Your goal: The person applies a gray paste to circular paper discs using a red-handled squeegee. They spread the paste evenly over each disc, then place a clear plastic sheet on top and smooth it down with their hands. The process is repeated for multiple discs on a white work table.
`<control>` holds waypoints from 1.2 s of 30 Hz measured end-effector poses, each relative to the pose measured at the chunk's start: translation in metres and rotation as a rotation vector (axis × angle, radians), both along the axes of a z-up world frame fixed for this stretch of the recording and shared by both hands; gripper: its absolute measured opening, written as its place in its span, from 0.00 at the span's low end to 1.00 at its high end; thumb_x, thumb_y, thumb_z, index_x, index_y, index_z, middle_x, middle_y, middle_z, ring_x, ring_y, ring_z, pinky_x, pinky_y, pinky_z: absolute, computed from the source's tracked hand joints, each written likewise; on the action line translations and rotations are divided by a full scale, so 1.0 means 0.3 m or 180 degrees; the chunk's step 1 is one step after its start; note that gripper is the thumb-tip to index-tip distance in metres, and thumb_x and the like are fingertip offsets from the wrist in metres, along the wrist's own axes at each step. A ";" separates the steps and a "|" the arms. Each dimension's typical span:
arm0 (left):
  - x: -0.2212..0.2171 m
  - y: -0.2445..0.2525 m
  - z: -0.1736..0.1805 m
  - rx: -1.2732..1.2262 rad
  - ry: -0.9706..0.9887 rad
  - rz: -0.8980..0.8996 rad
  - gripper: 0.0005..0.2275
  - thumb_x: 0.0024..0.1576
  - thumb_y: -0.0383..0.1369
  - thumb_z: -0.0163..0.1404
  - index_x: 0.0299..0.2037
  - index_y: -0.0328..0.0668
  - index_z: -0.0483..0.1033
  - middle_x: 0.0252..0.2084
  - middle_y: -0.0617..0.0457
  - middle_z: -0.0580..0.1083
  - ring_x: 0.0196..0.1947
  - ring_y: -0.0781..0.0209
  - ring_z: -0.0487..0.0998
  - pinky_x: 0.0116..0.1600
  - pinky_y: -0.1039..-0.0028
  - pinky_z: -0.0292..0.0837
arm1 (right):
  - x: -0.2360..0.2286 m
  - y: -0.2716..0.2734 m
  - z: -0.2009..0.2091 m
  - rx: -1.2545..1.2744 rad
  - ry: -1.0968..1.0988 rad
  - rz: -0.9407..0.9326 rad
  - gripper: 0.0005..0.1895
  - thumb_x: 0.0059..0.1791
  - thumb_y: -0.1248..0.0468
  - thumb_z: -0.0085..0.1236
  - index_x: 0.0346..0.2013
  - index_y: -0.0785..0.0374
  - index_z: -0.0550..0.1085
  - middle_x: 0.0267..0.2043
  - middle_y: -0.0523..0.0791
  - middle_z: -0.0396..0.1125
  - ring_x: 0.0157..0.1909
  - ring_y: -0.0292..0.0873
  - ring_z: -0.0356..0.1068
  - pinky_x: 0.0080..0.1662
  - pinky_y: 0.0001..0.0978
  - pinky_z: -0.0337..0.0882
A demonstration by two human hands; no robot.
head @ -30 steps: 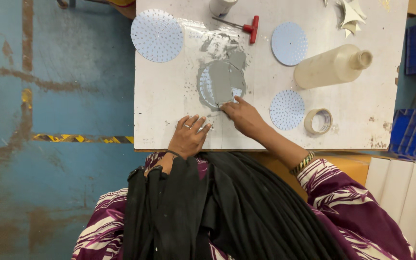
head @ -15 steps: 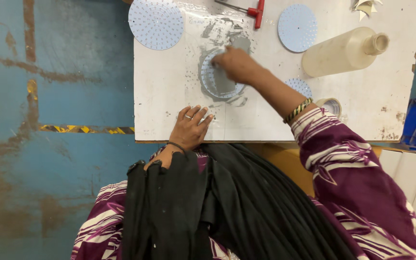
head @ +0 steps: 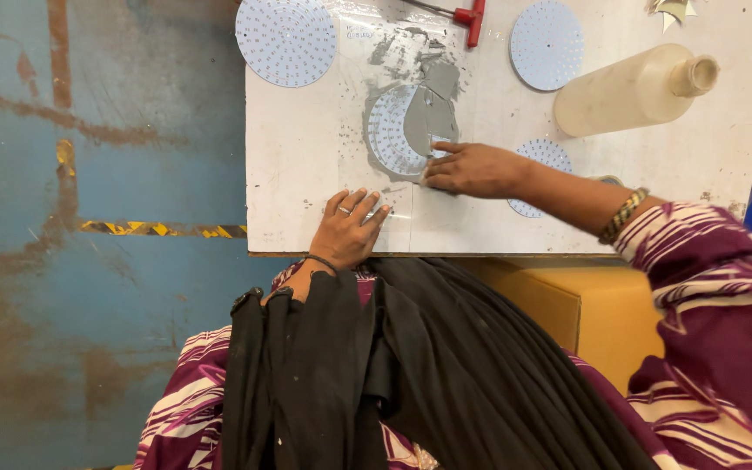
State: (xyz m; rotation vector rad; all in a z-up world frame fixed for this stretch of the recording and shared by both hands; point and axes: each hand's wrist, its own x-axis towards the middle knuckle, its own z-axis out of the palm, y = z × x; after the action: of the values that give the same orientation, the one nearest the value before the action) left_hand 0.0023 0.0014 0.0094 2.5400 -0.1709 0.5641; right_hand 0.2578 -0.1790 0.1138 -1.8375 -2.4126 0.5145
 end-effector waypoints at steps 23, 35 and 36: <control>0.003 -0.008 -0.001 0.0107 0.0061 -0.0011 0.14 0.56 0.30 0.54 0.53 0.46 0.81 0.59 0.47 0.74 0.61 0.49 0.72 0.67 0.53 0.61 | -0.361 0.060 -0.214 0.0228 -0.0116 -0.3595 0.16 0.45 0.72 0.54 0.46 0.61 0.78 0.34 0.57 0.73 0.38 0.61 0.73 0.42 0.53 0.72; 0.008 -0.011 0.022 -0.0012 0.0059 -0.0044 0.16 0.54 0.31 0.55 0.53 0.45 0.81 0.59 0.46 0.74 0.61 0.47 0.71 0.67 0.53 0.60 | 0.096 0.100 -0.199 0.1334 -0.1060 -0.2710 0.23 0.47 0.74 0.44 0.55 0.59 0.75 0.51 0.52 0.75 0.53 0.53 0.75 0.65 0.52 0.58; 0.007 -0.009 0.024 -0.0016 0.0067 -0.0035 0.15 0.55 0.31 0.55 0.53 0.45 0.80 0.59 0.46 0.74 0.61 0.47 0.71 0.67 0.53 0.60 | 0.087 0.095 -0.212 0.1058 -0.0982 -0.2707 0.23 0.47 0.74 0.45 0.54 0.59 0.75 0.51 0.51 0.75 0.52 0.53 0.75 0.65 0.51 0.60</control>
State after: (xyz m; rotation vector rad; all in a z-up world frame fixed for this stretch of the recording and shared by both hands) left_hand 0.0045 -0.0012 0.0165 2.5378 -0.1756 0.5325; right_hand 0.2840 -0.1504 0.0503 -2.6053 -1.4446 -0.2372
